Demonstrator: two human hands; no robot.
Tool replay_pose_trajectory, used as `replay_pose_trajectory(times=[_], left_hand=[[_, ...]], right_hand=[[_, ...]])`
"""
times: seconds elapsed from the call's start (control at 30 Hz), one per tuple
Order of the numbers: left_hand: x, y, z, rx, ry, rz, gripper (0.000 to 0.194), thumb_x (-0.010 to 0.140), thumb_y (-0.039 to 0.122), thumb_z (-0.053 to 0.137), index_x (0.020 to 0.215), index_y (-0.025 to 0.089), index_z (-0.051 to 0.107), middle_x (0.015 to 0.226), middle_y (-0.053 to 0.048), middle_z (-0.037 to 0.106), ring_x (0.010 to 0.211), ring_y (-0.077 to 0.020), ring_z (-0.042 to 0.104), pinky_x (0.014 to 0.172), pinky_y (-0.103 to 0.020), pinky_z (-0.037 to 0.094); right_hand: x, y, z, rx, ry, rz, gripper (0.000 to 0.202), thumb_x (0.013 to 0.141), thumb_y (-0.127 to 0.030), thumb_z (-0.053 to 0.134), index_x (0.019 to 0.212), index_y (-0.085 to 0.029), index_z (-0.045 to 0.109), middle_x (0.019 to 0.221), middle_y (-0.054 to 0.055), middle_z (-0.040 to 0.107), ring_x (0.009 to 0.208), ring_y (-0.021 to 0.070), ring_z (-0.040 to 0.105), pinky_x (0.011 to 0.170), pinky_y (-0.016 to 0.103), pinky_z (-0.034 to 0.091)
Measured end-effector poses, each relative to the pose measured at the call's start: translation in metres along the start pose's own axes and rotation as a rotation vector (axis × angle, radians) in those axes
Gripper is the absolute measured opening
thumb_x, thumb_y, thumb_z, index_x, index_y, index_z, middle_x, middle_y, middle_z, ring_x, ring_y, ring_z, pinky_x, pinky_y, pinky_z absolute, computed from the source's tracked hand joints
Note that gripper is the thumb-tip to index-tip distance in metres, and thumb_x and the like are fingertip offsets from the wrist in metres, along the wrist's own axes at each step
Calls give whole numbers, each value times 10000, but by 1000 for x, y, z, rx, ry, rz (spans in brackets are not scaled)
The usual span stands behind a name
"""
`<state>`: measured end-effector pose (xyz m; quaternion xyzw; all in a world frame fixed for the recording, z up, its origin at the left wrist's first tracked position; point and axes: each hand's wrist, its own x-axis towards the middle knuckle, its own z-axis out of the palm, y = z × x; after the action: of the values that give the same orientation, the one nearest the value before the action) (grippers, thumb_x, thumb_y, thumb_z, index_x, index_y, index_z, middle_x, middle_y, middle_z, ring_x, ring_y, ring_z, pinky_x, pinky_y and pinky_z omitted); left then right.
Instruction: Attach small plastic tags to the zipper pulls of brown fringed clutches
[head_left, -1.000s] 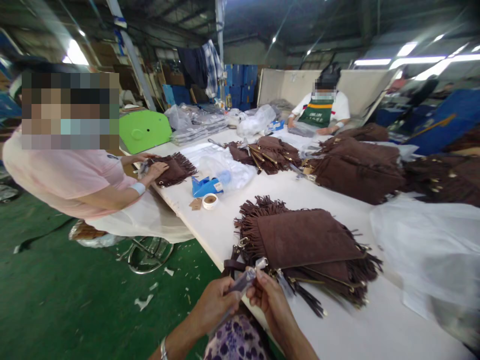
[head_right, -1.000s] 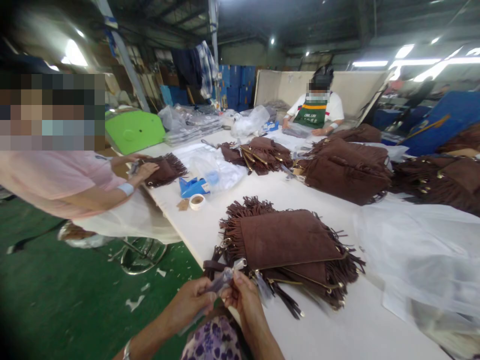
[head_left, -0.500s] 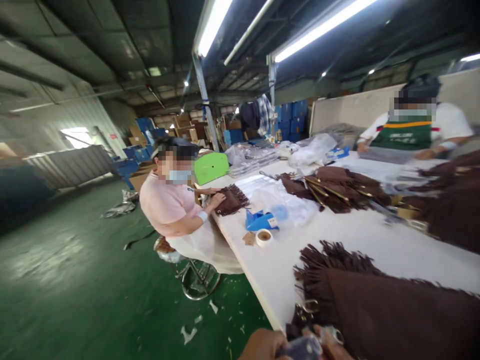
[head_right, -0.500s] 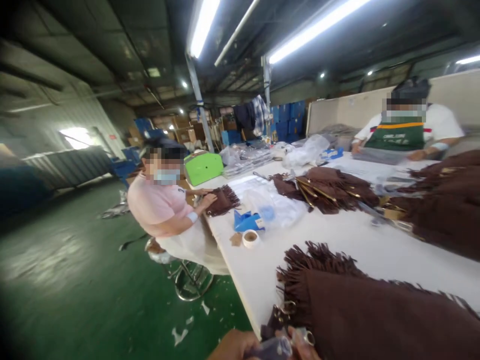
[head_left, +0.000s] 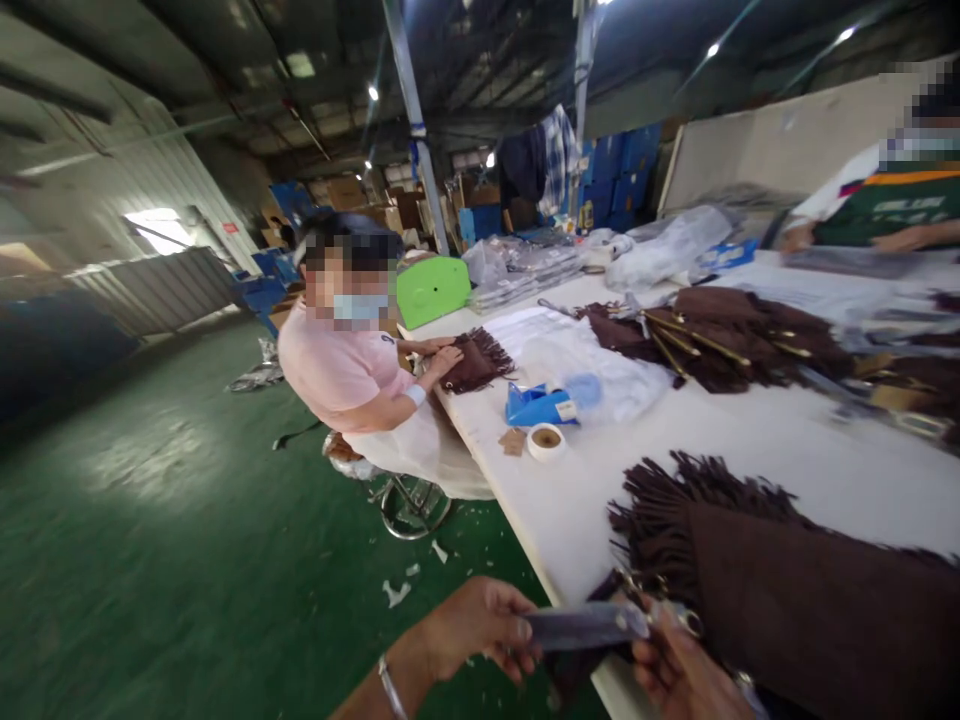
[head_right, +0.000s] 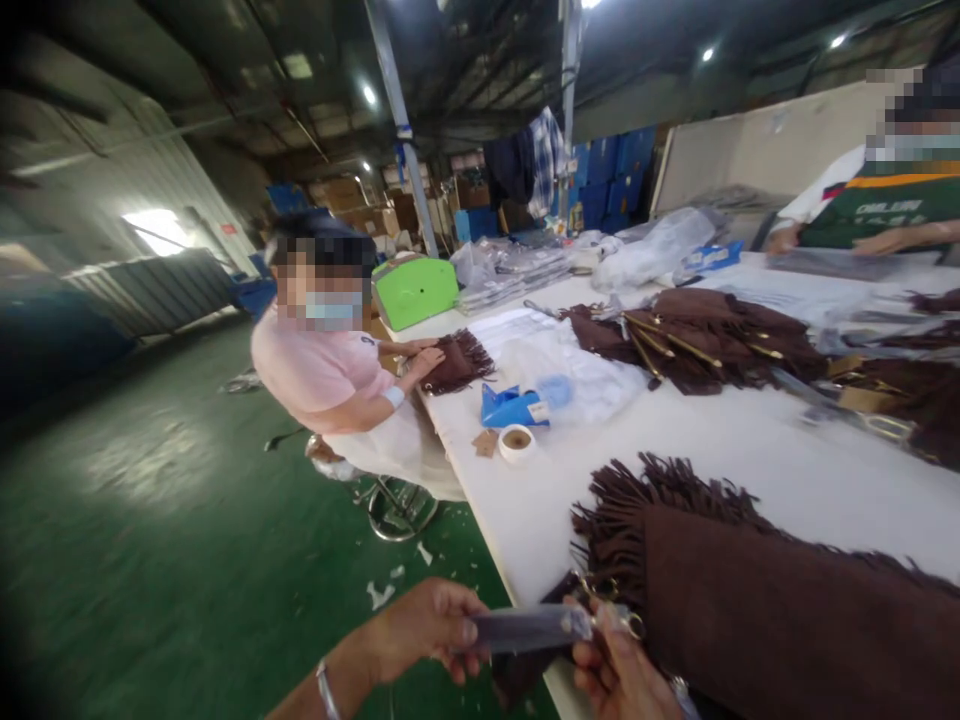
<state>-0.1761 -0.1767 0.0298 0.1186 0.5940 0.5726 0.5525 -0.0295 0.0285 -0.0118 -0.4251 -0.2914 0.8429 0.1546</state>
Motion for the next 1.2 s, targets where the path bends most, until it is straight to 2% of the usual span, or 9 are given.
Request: replay_pose_trajectory(times=[0.2,0.37,0.5,0.57,0.67,0.77,0.87,1.03,1.2], left_hand=[[11,-8,-9,13,75,-17,413,746,404,724,1013,99,646,800,-88,697,603,-125,602,545,-217,450],[15,-14,-15,10,3,-78,416,760,452,701,982,111,614,797,-61,686,615,-133,598,566,-233,445],[10,9,-14,231,-184,-14,370,800,480,641,911,127,651,816,-52,694,712,-164,613,636,-243,426],[12,27,-4,364,-210,42,346,850,469,575,919,145,672,848,-41,690,790,-177,613,692,-247,428],[26,45,26,419,-155,137,358,869,433,551,1126,191,612,869,-13,664,800,-172,598,716,-254,432],[45,43,62,409,-144,182,382,822,361,609,1163,192,584,817,3,636,711,-155,563,624,-241,404],[58,27,84,311,-108,177,426,747,268,661,1156,186,575,805,1,641,722,-167,575,628,-250,401],[64,9,87,122,-79,132,378,703,263,688,1052,143,606,850,-41,674,791,-196,603,690,-278,422],[63,12,85,180,-25,106,283,641,133,650,923,135,626,768,-11,663,719,-163,577,643,-257,401]], right_hand=[[-23,-1,21,2,-26,-119,460,760,-462,712,1089,-150,634,972,75,709,645,108,596,504,188,499],[-22,2,19,-9,-5,-153,455,813,-458,657,1128,-132,613,1050,124,700,643,115,590,515,208,490],[-25,0,20,-43,-13,-166,411,812,-471,654,1007,-110,655,928,116,718,596,107,557,517,209,468],[-28,-2,20,-34,-5,-158,365,796,-460,676,933,-121,669,886,94,716,581,98,538,520,204,457],[-30,-4,19,-12,19,-145,342,743,-435,734,893,-131,688,818,54,694,568,90,499,521,201,447],[-31,-6,17,0,29,-126,377,699,-444,765,906,-135,707,729,17,646,574,93,482,524,203,446],[-31,-6,14,4,25,-94,380,682,-448,781,909,-153,707,733,11,643,572,89,489,504,191,427],[-33,4,8,40,111,-95,456,646,-504,788,961,-190,687,721,19,654,552,103,526,413,164,359],[-32,9,4,-36,203,-94,460,564,-529,824,821,-184,663,684,-5,651,463,68,466,380,163,333]])
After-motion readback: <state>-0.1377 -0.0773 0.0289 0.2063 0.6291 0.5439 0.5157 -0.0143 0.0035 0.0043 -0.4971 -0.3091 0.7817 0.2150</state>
